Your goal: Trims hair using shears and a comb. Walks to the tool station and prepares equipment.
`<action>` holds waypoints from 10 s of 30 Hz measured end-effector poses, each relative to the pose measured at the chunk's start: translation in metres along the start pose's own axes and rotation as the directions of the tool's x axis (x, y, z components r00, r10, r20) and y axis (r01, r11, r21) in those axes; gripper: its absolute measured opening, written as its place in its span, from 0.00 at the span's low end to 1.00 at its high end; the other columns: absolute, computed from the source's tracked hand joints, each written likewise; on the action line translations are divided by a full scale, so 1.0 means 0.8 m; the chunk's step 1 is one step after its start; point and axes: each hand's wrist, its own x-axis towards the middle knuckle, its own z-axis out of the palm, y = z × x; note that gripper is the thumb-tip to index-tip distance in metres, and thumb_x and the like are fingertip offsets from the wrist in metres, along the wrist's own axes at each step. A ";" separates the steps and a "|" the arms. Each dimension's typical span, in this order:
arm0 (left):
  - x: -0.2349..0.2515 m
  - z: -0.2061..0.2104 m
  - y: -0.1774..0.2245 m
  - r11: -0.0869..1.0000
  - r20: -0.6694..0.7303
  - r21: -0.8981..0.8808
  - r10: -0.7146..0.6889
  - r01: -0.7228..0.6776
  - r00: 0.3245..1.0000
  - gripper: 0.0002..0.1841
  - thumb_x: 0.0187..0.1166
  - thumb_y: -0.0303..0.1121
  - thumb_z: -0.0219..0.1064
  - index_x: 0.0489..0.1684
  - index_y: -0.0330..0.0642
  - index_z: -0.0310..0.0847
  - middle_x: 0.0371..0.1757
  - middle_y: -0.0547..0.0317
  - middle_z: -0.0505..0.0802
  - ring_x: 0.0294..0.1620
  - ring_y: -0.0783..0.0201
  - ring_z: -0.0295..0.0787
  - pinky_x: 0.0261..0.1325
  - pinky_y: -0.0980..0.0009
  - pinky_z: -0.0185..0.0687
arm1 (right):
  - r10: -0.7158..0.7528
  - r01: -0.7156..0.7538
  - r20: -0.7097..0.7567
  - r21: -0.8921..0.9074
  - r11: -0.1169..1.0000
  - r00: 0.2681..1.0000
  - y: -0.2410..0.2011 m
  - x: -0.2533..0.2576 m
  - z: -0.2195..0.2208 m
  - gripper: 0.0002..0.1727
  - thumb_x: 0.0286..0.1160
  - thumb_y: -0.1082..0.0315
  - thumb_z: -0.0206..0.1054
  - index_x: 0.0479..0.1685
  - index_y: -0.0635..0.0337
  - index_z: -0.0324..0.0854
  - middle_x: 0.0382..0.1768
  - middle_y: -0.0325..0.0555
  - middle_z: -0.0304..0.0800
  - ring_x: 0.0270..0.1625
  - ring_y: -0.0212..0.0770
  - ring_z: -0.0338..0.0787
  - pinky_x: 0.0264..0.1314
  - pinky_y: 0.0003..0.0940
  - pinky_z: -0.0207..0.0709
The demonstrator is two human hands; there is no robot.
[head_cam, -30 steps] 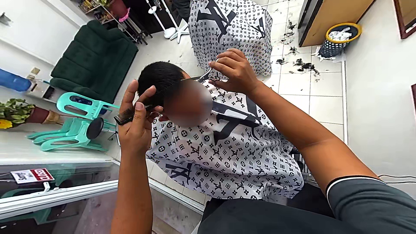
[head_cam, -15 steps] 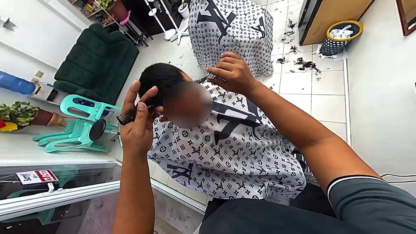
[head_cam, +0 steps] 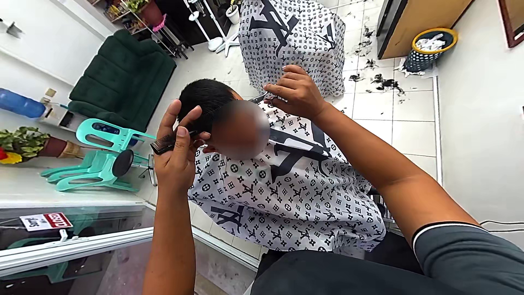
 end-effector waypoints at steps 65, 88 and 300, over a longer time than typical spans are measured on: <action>0.021 0.011 0.006 0.990 -0.034 -0.121 0.065 -0.069 0.997 0.15 0.92 0.31 0.52 0.72 0.50 0.67 0.67 0.61 0.90 0.51 0.66 0.93 0.49 0.72 0.91 | 0.064 -0.064 0.007 0.097 0.993 0.998 -0.006 0.008 0.001 0.18 0.79 0.57 0.72 0.57 0.60 0.91 0.37 0.50 0.96 0.44 0.46 0.95 0.74 0.48 0.77; 0.016 -0.062 -0.059 0.811 -0.114 -0.557 -0.289 0.180 0.951 0.25 0.95 0.52 0.39 0.41 0.62 0.87 0.50 0.75 0.96 0.43 0.79 0.93 0.43 0.82 0.88 | 0.317 -0.314 0.035 -0.079 0.946 0.948 -0.104 -0.013 -0.079 0.20 0.77 0.58 0.74 0.60 0.63 0.89 0.40 0.51 0.97 0.46 0.45 0.95 0.75 0.52 0.75; 0.043 -0.169 -0.196 0.711 0.283 -0.684 0.049 0.166 0.958 0.19 0.93 0.32 0.44 0.70 0.46 0.79 0.55 0.62 0.97 0.39 0.76 0.94 0.39 0.82 0.87 | 0.225 0.099 0.396 -0.651 0.753 0.890 -0.251 0.133 -0.031 0.17 0.79 0.59 0.69 0.59 0.57 0.91 0.35 0.48 0.94 0.42 0.50 0.91 0.65 0.50 0.74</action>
